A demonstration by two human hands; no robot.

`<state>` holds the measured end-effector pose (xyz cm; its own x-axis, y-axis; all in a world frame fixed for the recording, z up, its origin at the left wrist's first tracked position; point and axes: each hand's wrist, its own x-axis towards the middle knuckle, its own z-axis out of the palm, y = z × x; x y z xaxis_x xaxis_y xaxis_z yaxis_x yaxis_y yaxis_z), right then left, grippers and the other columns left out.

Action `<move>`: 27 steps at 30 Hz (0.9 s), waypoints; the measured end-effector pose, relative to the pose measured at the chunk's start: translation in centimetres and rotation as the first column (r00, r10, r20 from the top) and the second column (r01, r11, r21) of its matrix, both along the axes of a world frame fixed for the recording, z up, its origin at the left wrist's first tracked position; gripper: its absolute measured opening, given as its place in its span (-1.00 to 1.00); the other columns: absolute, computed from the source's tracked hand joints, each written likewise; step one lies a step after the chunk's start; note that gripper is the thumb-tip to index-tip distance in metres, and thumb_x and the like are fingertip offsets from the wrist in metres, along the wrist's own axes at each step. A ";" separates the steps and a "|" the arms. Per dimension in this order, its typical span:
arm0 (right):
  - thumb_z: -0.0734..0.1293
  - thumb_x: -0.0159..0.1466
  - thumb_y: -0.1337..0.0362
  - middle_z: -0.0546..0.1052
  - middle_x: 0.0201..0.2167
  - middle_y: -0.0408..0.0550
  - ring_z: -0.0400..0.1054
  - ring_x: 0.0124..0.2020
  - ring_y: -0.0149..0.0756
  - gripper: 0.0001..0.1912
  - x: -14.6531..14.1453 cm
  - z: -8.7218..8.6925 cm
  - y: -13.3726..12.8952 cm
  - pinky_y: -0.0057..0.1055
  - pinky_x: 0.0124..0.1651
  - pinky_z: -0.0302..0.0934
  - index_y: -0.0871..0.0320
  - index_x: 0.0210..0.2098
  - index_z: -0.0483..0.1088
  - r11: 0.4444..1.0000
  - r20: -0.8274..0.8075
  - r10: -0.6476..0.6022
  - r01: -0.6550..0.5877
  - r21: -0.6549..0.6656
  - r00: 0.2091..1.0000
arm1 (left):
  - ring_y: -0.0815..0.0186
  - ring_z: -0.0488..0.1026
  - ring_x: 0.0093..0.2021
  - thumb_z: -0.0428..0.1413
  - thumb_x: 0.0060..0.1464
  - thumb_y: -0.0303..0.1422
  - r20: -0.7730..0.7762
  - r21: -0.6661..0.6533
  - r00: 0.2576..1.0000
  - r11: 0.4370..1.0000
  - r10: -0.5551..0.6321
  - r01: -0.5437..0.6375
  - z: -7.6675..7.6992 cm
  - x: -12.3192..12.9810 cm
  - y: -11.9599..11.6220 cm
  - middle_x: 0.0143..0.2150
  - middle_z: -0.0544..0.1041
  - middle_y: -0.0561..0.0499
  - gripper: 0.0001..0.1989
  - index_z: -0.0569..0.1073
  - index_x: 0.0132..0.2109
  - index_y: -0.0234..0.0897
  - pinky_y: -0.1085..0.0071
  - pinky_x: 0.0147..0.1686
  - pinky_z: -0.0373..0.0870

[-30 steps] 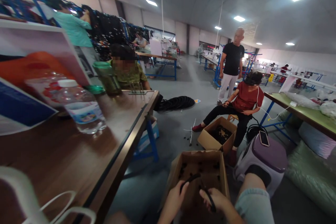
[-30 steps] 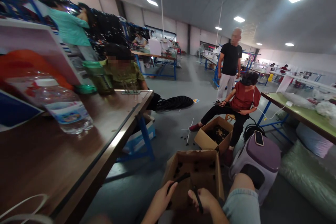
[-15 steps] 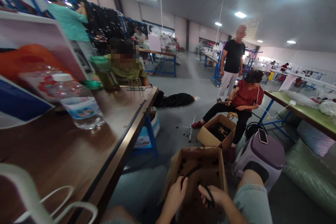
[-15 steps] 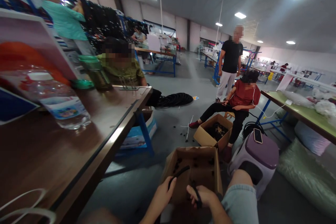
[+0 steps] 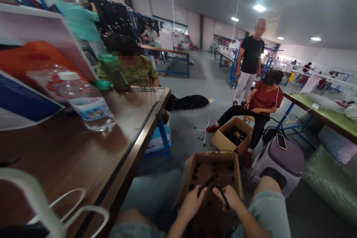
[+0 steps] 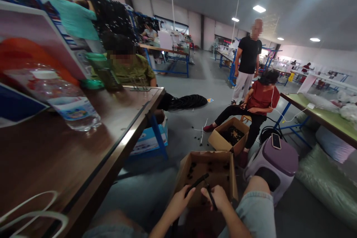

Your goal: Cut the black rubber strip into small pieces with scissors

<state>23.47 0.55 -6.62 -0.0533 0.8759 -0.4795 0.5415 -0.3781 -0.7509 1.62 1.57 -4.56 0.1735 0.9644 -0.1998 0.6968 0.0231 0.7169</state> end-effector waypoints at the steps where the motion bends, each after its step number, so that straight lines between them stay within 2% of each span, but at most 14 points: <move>1: 0.30 0.21 -0.43 0.33 -0.72 -0.12 0.33 -0.70 -0.32 -0.28 -0.1 0.0 0.0 -0.47 -0.61 0.06 0.11 -0.61 0.32 1.000 0.018 -0.010 0.010 0.016 1.000 | 0.13 0.62 0.10 -0.06 0.38 -0.22 -0.012 -0.013 1.000 1.000 0.013 -0.013 -0.1 0.0 0.0 0.06 0.67 -0.21 -0.61 0.55 0.10 -0.32 0.39 0.05 0.46; 3: 0.31 0.22 -0.42 0.35 -0.69 -0.13 0.33 -0.67 -0.33 -0.30 -0.2 -0.1 0.1 -0.46 -0.59 0.06 0.12 -0.57 0.35 0.998 0.006 -0.044 0.044 0.035 0.999 | 0.14 0.61 0.13 -0.05 0.37 -0.22 -0.004 -0.012 1.000 1.000 0.008 -0.008 -0.2 -0.1 0.0 0.10 0.66 -0.20 -0.60 0.56 0.12 -0.31 0.39 0.08 0.45; 6: 0.30 0.25 -0.39 0.39 -0.60 -0.16 0.31 -0.61 -0.37 -0.34 -0.4 -0.6 0.2 -0.48 -0.53 0.11 0.14 -0.40 0.40 0.993 -0.160 -0.093 0.102 0.051 0.983 | 0.14 0.57 0.18 -0.04 0.35 -0.19 0.061 0.055 0.996 0.997 -0.066 0.062 0.2 -0.2 -0.2 0.15 0.64 -0.14 -0.58 0.59 0.13 -0.23 0.37 0.17 0.43; 9: 0.31 0.27 -0.36 0.42 -0.54 -0.19 0.29 -0.57 -0.42 -0.36 -0.2 -0.9 0.1 -0.50 -0.49 0.15 0.16 -0.32 0.40 0.995 -0.274 -0.082 0.093 0.027 0.958 | 0.10 0.58 0.17 -0.02 0.33 -0.17 0.061 0.115 0.990 0.986 -0.126 0.119 0.7 -0.5 -0.4 0.15 0.64 -0.15 -0.55 0.60 0.15 -0.24 0.30 0.19 0.43; 12: 0.30 0.31 -0.33 0.36 -0.64 -0.19 0.26 -0.65 -0.41 -0.36 0.3 -0.8 -0.1 -0.49 -0.56 0.12 0.15 -0.46 0.37 0.997 -0.161 -0.059 0.050 -0.061 0.985 | 0.08 0.59 0.14 -0.03 0.32 -0.20 -0.017 0.137 0.995 0.986 -0.096 0.098 0.5 -0.8 -0.3 0.15 0.63 -0.18 -0.55 0.59 0.18 -0.25 0.23 0.18 0.46; 15: 0.34 0.32 -0.27 0.29 -0.72 -0.20 0.22 -0.71 -0.41 -0.37 0.7 -0.6 0.1 -0.48 -0.61 0.05 0.14 -0.57 0.32 0.997 -0.026 -0.053 0.051 -0.064 0.998 | 0.07 0.58 0.16 -0.02 0.32 -0.22 -0.066 0.149 0.995 0.985 -0.078 0.087 -0.4 -1.0 0.0 0.16 0.63 -0.18 -0.57 0.60 0.18 -0.21 0.21 0.19 0.47; 18: 0.28 0.38 -0.24 0.30 -0.72 -0.21 0.22 -0.70 -0.41 -0.39 1.0 0.1 0.4 -0.49 -0.60 0.05 0.14 -0.52 0.34 0.997 -0.065 -0.045 0.040 -0.070 0.997 | 0.06 0.55 0.20 0.03 0.31 -0.24 -0.082 0.138 0.992 0.985 -0.091 0.102 -0.5 -0.5 0.2 0.17 0.62 -0.16 -0.60 0.60 0.16 -0.22 0.20 0.23 0.44; 20: 0.20 0.43 -0.24 0.34 -0.70 -0.21 0.27 -0.67 -0.40 -0.38 1.2 1.0 0.2 -0.50 -0.56 0.11 0.16 -0.43 0.38 0.998 -0.098 -0.028 0.023 -0.056 0.995 | 0.08 0.57 0.15 0.03 0.32 -0.26 -0.046 0.146 0.997 0.987 -0.066 0.072 0.4 0.0 -0.2 0.15 0.63 -0.17 -0.61 0.59 0.16 -0.25 0.23 0.21 0.44; 23: 0.21 0.44 -0.23 0.41 -0.63 -0.17 0.34 -0.59 -0.40 -0.40 1.8 2.3 -0.4 -0.51 -0.48 0.14 0.19 -0.36 0.42 0.999 -0.052 0.031 -0.031 0.011 0.998 | 0.11 0.59 0.07 -0.03 0.38 -0.28 0.074 0.199 0.996 0.979 0.040 -0.054 2.0 0.5 -0.7 0.08 0.65 -0.22 -0.63 0.58 0.10 -0.34 0.27 0.15 0.45; 26: 0.21 0.43 -0.24 0.44 -0.60 -0.15 0.35 -0.54 -0.39 -0.38 2.3 2.6 -0.7 -0.51 -0.44 0.16 0.22 -0.32 0.43 0.998 -0.098 0.038 -0.043 -0.052 0.994 | 0.12 0.60 -0.04 0.04 0.37 -0.21 0.122 0.185 0.986 0.974 0.109 -0.131 2.6 0.5 -0.7 -0.04 0.68 -0.21 -0.66 0.59 0.03 -0.35 0.31 0.02 0.47; 27: 0.22 0.41 -0.26 0.44 -0.60 -0.14 0.34 -0.55 -0.39 -0.37 2.4 2.5 -0.8 -0.51 -0.44 0.16 0.23 -0.32 0.44 0.993 -0.107 0.076 -0.084 -0.081 0.991 | 0.12 0.61 -0.06 0.05 0.37 -0.21 0.118 0.172 0.984 0.974 0.130 -0.149 2.6 0.4 -0.7 -0.08 0.68 -0.22 -0.66 0.59 0.02 -0.37 0.32 0.00 0.46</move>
<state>25.90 -0.24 -4.10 -0.1749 0.8230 -0.5405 0.4935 -0.4017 -0.7714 2.07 0.91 -1.97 0.0452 0.9989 -0.0085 0.6160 -0.0212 0.7875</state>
